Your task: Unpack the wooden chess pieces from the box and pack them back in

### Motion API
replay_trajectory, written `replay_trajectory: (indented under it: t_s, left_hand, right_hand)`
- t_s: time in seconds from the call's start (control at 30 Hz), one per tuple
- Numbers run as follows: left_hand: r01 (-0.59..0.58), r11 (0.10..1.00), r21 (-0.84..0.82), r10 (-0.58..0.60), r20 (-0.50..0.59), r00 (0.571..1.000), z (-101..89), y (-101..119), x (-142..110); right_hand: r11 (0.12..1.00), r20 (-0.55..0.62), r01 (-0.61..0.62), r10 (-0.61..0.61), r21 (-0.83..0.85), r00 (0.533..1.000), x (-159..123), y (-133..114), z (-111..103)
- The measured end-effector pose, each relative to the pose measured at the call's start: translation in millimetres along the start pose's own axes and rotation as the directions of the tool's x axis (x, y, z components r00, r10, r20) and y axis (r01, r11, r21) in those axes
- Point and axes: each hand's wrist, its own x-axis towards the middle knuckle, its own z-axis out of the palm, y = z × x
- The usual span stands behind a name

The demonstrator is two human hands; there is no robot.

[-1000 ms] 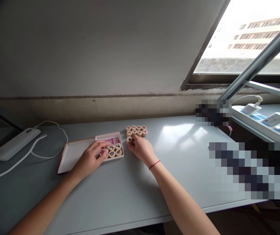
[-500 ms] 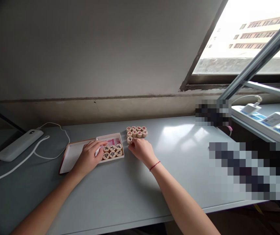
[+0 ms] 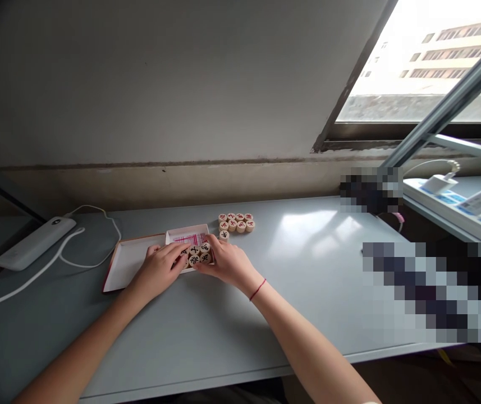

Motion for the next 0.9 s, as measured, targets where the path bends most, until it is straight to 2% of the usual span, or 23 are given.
replay_trajectory:
  t_s: [0.2, 0.3, 0.4, 0.47, 0.57, 0.63, 0.67, 0.8, 0.9]
  left_hand:
    - [-0.019, 1.000, -0.020, 0.018, -0.038, 0.999, 3.3, -6.4, 2.0]
    - [-0.020, 1.000, -0.015, 0.018, -0.108, 0.994, 0.6, -5.6, 2.5]
    - [-0.089, 0.996, -0.016, 0.084, -0.207, 0.975, -6.4, 0.6, 3.1]
    - [-0.165, 0.986, -0.018, 0.154, -0.274, 0.949, -11.6, 5.7, 3.5]
    - [-0.240, 0.971, -0.009, 0.221, -0.357, 0.907, -17.6, 11.7, 3.4]
    - [-0.258, 0.966, -0.004, 0.238, -0.371, 0.898, -19.7, 14.2, 2.8]
    - [-0.261, 0.965, -0.003, 0.242, -0.363, 0.900, -20.2, 15.1, 2.4]
    - [-0.248, 0.969, -0.023, 0.230, -0.299, 0.926, -18.6, 14.5, 1.6]
    - [-0.182, 0.983, -0.026, 0.170, -0.242, 0.955, -15.5, 6.0, 1.8]
  right_hand:
    - [0.999, 0.008, 0.007, -0.007, 0.044, 1.000, -0.3, 1.9, -0.8]
    - [0.994, -0.054, 0.025, -0.020, 0.103, 0.998, -1.7, -2.1, -3.3]
    - [0.966, -0.120, 0.100, -0.072, 0.238, 0.990, -3.8, -10.1, -5.5]
    - [0.907, -0.100, 0.131, -0.099, 0.399, 0.990, -5.2, -15.0, -6.0]
    - [0.737, -0.037, 0.121, -0.130, 0.665, 0.991, -5.9, -18.6, -5.5]
    - [0.633, -0.012, 0.101, -0.143, 0.767, 0.990, -5.1, -19.0, -5.4]
    - [0.612, 0.004, 0.085, -0.142, 0.787, 0.990, -4.4, -18.7, -5.9]
    - [0.676, 0.043, 0.038, -0.102, 0.736, 0.994, -1.3, -10.2, -17.9]
    - [0.722, -0.038, -0.007, 0.046, 0.692, 0.998, -1.6, 8.9, -39.8]
